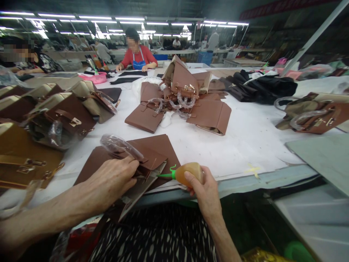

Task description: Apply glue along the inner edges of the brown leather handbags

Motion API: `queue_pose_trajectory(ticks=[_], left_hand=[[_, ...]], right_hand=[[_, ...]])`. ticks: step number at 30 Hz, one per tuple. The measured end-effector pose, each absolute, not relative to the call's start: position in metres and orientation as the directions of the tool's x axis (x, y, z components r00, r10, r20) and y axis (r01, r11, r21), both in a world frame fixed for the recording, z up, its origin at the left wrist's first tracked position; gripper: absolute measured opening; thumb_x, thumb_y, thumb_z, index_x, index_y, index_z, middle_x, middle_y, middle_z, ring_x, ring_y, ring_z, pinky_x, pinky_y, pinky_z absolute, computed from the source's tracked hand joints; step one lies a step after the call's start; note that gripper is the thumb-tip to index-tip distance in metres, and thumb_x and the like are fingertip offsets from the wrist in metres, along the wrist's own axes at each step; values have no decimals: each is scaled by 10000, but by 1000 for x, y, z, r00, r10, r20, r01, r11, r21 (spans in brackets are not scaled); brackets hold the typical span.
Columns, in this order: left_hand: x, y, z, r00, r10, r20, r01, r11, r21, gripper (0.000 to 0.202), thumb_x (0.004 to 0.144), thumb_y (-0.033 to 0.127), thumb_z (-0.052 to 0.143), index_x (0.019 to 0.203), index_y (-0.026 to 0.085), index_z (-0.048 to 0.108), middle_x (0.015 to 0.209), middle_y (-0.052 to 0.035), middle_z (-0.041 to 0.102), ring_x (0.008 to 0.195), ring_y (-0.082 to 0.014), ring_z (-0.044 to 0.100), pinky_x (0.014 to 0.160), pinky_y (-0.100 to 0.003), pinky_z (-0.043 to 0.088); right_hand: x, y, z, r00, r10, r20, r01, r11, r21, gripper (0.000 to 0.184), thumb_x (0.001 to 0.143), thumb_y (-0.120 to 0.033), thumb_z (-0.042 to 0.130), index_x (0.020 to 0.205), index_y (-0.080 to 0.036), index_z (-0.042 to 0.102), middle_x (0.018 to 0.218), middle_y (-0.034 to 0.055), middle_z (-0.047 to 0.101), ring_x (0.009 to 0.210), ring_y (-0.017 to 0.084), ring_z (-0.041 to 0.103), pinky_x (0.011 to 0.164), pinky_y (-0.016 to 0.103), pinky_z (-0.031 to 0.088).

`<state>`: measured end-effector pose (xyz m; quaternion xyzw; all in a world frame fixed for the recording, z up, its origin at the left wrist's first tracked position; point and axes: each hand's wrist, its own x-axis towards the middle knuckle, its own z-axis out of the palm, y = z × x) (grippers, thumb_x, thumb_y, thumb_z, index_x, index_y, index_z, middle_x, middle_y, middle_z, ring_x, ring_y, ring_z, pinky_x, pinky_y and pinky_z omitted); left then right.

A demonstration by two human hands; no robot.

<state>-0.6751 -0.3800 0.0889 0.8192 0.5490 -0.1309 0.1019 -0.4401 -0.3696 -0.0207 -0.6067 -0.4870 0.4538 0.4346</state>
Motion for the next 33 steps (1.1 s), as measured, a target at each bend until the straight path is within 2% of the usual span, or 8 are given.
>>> queue_pose_trajectory(ticks=[4,12,17,26,33], left_hand=[[-674,-382,89,307,878,-369,948,-318,31,213,835,130,383,987,118,531,988,-111,550,860,-281,549,763,-439,448],[-679,-382,81,370,893,-257,929,-358,94,165,816,132,367,875,135,521,907,-101,552,792,-279,554,691,-427,448],[-680,-383,80,371,895,-247,928,-365,73,168,820,128,365,873,142,523,898,-92,557,758,-265,550,670,-410,438],[-688,-385,61,445,893,-64,895,-443,41,66,804,149,421,808,179,480,813,-49,538,653,-231,516,550,-353,356],[-688,-386,64,463,885,-45,886,-461,43,66,799,128,429,796,179,470,799,-42,536,654,-228,520,547,-350,351]], right_hand=[[-438,-373,-20,84,984,-156,167,-168,-971,456,722,-542,623,938,-153,522,600,6,590,461,134,493,434,241,399],[-437,-374,-33,144,976,-161,112,-178,-978,424,743,-529,622,915,-151,534,582,12,590,476,140,510,442,241,414],[-438,-376,-33,123,976,-179,109,-193,-975,439,735,-524,633,923,-142,526,580,17,590,465,133,508,434,230,412],[-442,-383,-40,101,973,-206,23,-209,-978,423,741,-501,637,953,-150,534,741,23,576,519,133,539,406,224,418],[-444,-385,-36,101,976,-194,59,-200,-978,424,743,-505,637,969,-164,524,736,16,589,523,142,543,424,233,430]])
